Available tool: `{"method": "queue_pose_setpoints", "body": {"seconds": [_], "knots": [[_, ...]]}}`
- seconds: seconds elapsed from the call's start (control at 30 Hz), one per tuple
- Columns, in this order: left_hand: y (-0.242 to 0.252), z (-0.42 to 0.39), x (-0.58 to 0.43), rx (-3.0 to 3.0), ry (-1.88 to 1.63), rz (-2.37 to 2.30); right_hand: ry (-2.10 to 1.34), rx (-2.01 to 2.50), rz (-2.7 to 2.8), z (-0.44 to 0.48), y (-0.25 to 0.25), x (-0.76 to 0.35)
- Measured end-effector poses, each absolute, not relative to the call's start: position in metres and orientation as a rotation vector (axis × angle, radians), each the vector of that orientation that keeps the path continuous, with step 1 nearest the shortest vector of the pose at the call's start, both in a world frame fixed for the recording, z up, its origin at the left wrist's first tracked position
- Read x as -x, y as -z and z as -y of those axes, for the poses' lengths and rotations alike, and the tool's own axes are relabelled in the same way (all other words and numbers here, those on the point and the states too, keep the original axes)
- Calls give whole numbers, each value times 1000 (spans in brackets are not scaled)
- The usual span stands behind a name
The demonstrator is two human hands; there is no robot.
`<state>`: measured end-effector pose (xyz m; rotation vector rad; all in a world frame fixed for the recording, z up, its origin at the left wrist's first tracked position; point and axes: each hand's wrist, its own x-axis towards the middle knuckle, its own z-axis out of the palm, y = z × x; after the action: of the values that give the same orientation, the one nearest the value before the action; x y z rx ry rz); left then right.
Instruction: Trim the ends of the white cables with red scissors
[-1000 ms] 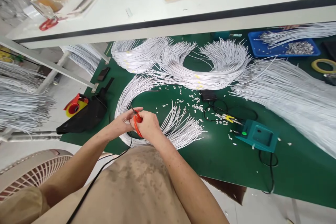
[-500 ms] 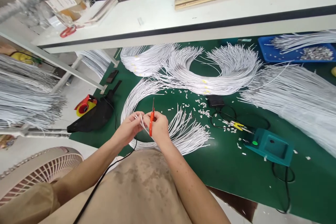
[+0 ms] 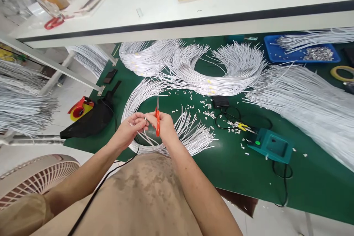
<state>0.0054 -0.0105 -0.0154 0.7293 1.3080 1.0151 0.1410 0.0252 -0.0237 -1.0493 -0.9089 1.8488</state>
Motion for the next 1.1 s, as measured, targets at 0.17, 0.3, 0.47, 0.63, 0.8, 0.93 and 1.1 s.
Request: {"method": "queue_pose_setpoints", "body": {"seconds": [0.17,0.3,0.47,0.63,0.8,0.93,1.1], "knots": [[12,11,-4,-843,-1008,-1313,-1817,1081,979,-24,24,-142],[11,10,-2,-960,-1013,-1370,-1651,1202,1011,-23,27,-143],[9,9,-1,-1118,-962,-1463,-1656,1207,1041,-22,25,-142],[5,9,-3,-1249,-954,-1548,-1657,1239,1050,-19,21,-139],[-2,10,-7,-1258,-957,-1643,-1528,1297,1163,-21,25,-136],[-5,11,-8,-1292,-929,-1667,-1430,1333,1280,-23,31,-135],[-3,11,-5,-1293,-879,-1664,-1338,1311,1383,-19,33,-137]]}}
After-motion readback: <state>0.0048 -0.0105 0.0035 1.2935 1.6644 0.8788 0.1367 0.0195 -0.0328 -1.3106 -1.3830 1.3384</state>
